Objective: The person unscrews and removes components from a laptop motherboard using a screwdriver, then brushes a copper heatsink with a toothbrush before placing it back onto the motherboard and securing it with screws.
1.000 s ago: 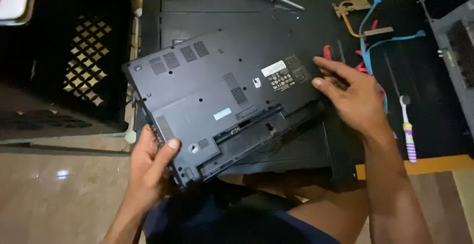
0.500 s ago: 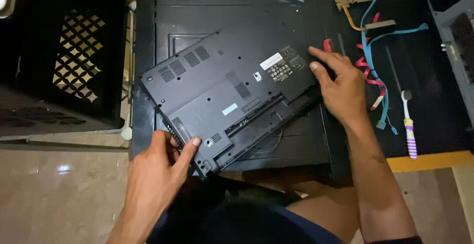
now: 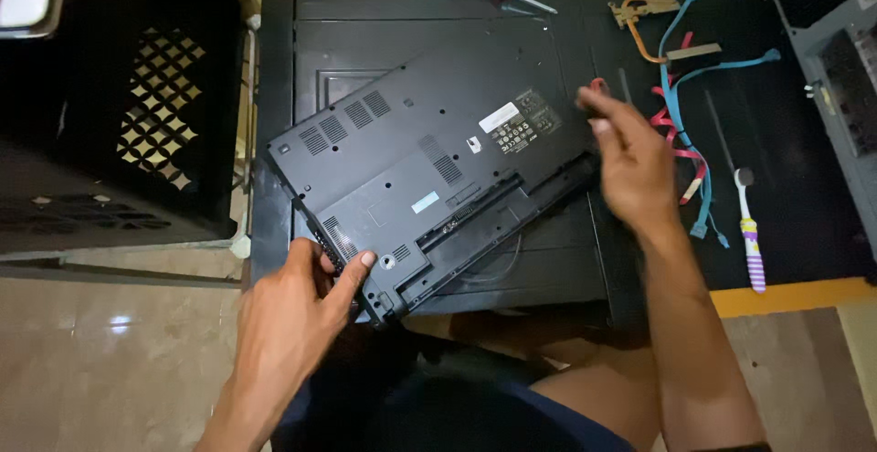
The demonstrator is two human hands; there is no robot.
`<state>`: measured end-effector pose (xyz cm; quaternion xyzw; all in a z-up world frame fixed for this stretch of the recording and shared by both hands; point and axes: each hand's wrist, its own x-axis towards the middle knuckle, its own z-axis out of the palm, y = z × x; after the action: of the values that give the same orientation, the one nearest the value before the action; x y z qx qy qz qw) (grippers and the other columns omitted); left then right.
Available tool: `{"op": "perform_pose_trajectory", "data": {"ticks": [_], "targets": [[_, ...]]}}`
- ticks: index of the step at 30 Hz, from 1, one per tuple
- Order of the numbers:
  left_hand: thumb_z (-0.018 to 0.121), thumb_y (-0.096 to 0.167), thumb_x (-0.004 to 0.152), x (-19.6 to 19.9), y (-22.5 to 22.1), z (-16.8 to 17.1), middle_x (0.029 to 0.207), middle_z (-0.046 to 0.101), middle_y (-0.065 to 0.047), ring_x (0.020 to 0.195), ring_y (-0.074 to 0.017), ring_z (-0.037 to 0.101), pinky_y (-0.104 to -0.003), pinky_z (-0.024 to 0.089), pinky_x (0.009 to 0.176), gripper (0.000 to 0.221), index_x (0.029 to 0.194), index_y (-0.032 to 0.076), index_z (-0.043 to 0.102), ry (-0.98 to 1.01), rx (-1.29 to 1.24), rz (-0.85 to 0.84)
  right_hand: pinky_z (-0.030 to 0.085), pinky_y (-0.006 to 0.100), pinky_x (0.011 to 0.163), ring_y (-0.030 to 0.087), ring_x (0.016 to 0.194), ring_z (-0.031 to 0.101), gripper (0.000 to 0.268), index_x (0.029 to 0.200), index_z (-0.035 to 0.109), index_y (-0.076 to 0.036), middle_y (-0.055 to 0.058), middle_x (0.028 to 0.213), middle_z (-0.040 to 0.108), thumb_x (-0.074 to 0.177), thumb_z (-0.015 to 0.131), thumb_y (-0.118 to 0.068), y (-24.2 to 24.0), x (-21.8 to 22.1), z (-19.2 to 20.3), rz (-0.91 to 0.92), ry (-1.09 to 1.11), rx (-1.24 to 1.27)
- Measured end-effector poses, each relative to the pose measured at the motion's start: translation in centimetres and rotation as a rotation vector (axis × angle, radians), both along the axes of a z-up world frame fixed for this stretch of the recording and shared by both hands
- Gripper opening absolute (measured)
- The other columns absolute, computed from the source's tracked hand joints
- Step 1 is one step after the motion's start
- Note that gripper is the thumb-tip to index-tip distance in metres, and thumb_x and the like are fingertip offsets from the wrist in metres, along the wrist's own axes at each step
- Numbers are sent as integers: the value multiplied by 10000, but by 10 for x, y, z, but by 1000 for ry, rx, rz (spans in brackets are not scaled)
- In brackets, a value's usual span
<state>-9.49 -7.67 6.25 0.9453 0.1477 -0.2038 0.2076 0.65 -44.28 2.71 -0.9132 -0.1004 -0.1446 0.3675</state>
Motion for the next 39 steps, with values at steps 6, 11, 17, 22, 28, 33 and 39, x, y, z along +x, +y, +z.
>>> {"op": "perform_pose_trajectory", "data": {"ticks": [6, 11, 17, 22, 28, 33, 39], "targets": [[512, 622, 995, -3, 14, -2, 763, 711, 7, 630, -199, 681, -356, 546, 566, 500, 1138, 165, 658, -42, -70, 13, 600, 361, 985, 291, 1149, 685, 300, 1386, 596, 63, 230, 1316, 668, 1122, 467, 3, -33, -23, -5, -53, 66, 301], [638, 566, 938, -3, 12, -1, 987, 819, 16, 911, -210, 785, -399, 569, 856, 454, 1193, 191, 669, -61, -136, 94, 629, 302, 967, 215, 1098, 717, 263, 1294, 687, -6, 171, 1227, 724, 1047, 598, -6, -30, -40, 3, -102, 177, 285], [586, 590, 957, -9, 12, -10, 985, 832, -61, 866, -335, 793, -476, 593, 762, 538, 1238, 135, 650, -168, -32, 4, 582, 247, 952, 128, 1017, 726, 184, 1170, 764, -93, 58, 1120, 778, 1007, 680, -73, -18, -44, 2, -246, 211, 265], [611, 619, 956, -7, 11, -8, 892, 824, -103, 891, -384, 771, -497, 564, 800, 459, 1045, 187, 735, -160, 56, -10, 360, 207, 544, 37, 537, 449, 155, 1165, 790, -93, -26, 739, 660, 1020, 738, -75, -22, -45, -6, -239, 71, 22], [605, 636, 966, -1, 0, 20, 919, 841, -22, 915, -276, 764, -388, 537, 794, 496, 964, 166, 764, 18, 31, 95, 598, 284, 859, 160, 954, 756, 140, 1124, 787, -91, 57, 1080, 793, 1002, 722, -72, -27, -38, -8, -223, 81, 15], [742, 432, 943, -3, 13, 7, 688, 782, -93, 640, -202, 734, -308, 494, 635, 305, 908, 130, 769, -51, -281, 167, 533, 305, 897, 173, 992, 716, 163, 1203, 773, -77, 76, 1115, 780, 1049, 723, -62, -45, -35, -31, -146, 25, -13], [822, 204, 917, -23, 13, 6, 743, 786, -118, 545, -186, 736, -291, 632, 504, 203, 976, 31, 734, 77, -686, 273, 501, 321, 877, 197, 994, 661, 176, 1316, 790, 33, 148, 1170, 761, 1146, 747, 35, -54, -37, -42, -113, -45, -90]]}}
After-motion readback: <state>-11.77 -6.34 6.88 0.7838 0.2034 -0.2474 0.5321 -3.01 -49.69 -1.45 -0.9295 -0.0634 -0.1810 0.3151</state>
